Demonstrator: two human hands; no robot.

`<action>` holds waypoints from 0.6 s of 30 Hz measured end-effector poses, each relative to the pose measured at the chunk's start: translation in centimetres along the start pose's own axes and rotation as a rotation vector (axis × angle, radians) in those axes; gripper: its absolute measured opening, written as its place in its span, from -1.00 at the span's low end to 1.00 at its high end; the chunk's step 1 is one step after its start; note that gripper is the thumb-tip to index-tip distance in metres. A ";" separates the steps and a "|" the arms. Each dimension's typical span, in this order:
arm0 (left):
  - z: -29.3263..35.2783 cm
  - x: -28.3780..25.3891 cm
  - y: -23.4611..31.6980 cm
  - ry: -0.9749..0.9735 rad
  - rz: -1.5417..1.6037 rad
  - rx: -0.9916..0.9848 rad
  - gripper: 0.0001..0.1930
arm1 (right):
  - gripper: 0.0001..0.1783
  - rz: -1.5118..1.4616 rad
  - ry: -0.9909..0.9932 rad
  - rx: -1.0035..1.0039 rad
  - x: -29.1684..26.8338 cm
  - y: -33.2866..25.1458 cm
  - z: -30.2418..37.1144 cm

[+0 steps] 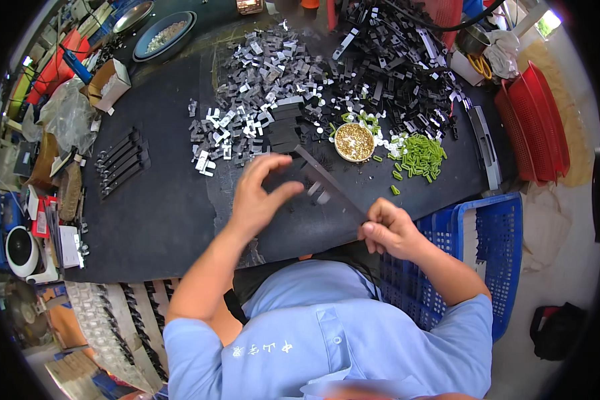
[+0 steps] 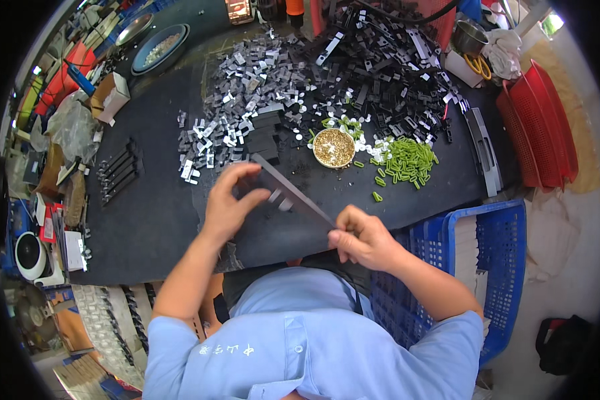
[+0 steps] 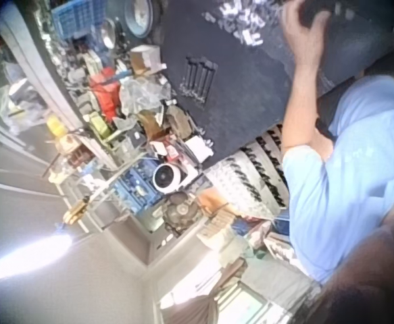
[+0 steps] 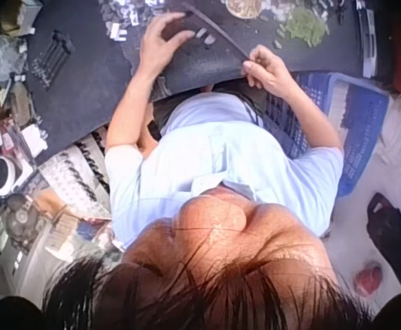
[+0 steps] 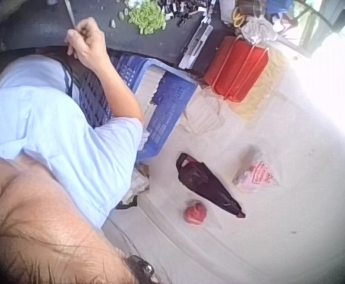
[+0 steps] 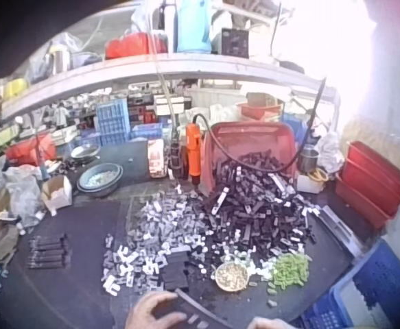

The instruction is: The recorder is assembling small brackets by inserting metal pins and attaching green rubber components using their hands and a manual press tool.

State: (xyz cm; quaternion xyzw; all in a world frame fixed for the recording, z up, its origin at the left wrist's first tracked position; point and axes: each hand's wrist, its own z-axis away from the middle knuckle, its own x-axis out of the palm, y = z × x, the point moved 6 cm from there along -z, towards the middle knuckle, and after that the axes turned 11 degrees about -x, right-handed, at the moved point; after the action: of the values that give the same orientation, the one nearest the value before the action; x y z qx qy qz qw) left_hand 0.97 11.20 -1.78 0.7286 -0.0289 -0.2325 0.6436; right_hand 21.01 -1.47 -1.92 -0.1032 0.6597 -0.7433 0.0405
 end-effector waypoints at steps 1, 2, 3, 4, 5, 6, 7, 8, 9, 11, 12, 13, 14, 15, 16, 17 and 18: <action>-1.3 -0.6 2.1 0.129 -0.528 0.283 -0.64 | -0.82 -0.025 0.039 -0.045 -0.5 -0.4 -0.3; -2.5 -0.7 1.9 0.134 -0.525 0.287 -0.64 | -0.66 -0.027 0.016 -0.071 -0.7 -0.4 -0.5; -3.5 -0.2 1.5 0.104 -0.651 0.322 -0.70 | -0.66 -0.022 0.015 -0.075 -0.7 -0.5 -0.8; -4.0 0.3 1.0 0.073 -0.776 0.356 -0.76 | -0.57 0.006 0.038 -0.105 -0.7 -0.9 -1.1; -4.1 0.3 0.5 0.078 -0.775 0.359 -0.76 | -0.48 0.033 0.061 -0.136 -0.8 -1.2 -1.4; -4.3 0.4 0.2 0.070 -0.742 0.370 -0.81 | -0.42 0.090 0.034 -0.135 -0.8 -1.3 -1.5; -4.5 0.4 0.1 0.061 -0.710 0.380 -0.86 | -0.42 0.090 0.042 -0.137 -1.0 -1.4 -1.8; -4.8 0.3 -0.1 0.061 -0.703 0.338 -0.90 | -0.44 0.184 0.057 -0.168 -1.1 -1.6 -2.3; -4.8 0.2 -0.1 0.052 -0.700 0.339 -0.90 | -0.46 0.277 0.073 -0.193 -1.1 -1.5 -2.7; -5.2 -0.2 -0.1 0.028 -0.593 0.253 -0.87 | -0.49 0.300 0.174 -0.282 -0.6 -2.5 -3.9; -4.8 -0.5 0.9 0.098 -0.612 0.338 -0.88 | -0.49 0.423 0.141 -0.086 0.0 -3.6 -4.8; -4.5 -0.4 1.5 0.090 -0.614 0.344 -0.88 | -0.49 0.542 0.119 0.109 0.5 -3.8 -4.9; -4.1 -0.6 1.6 0.082 -0.531 0.227 -0.89 | -0.58 0.514 0.209 0.018 0.5 -3.4 -5.2; -3.4 -0.7 1.9 0.072 -0.448 0.111 -0.90 | -0.58 0.509 0.218 0.017 0.6 -2.8 -5.4; -2.4 0.0 2.4 -0.059 -0.158 -0.255 -0.87 | -0.62 0.482 0.208 -0.052 0.7 -2.7 -5.6; -0.9 0.5 2.3 -0.174 -0.005 -0.291 -0.86 | -0.66 0.458 0.185 -0.129 1.1 -3.0 -5.6; 0.7 1.3 2.2 -0.244 0.132 -0.364 -0.84 | -0.72 0.465 0.182 -0.154 1.6 -3.3 -5.5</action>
State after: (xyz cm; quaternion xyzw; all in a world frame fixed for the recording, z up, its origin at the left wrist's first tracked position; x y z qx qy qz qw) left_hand 2.45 9.74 -0.15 0.5634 -0.1117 -0.2777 0.7700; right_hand 18.59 4.02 0.93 0.1157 0.7214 -0.6677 0.1427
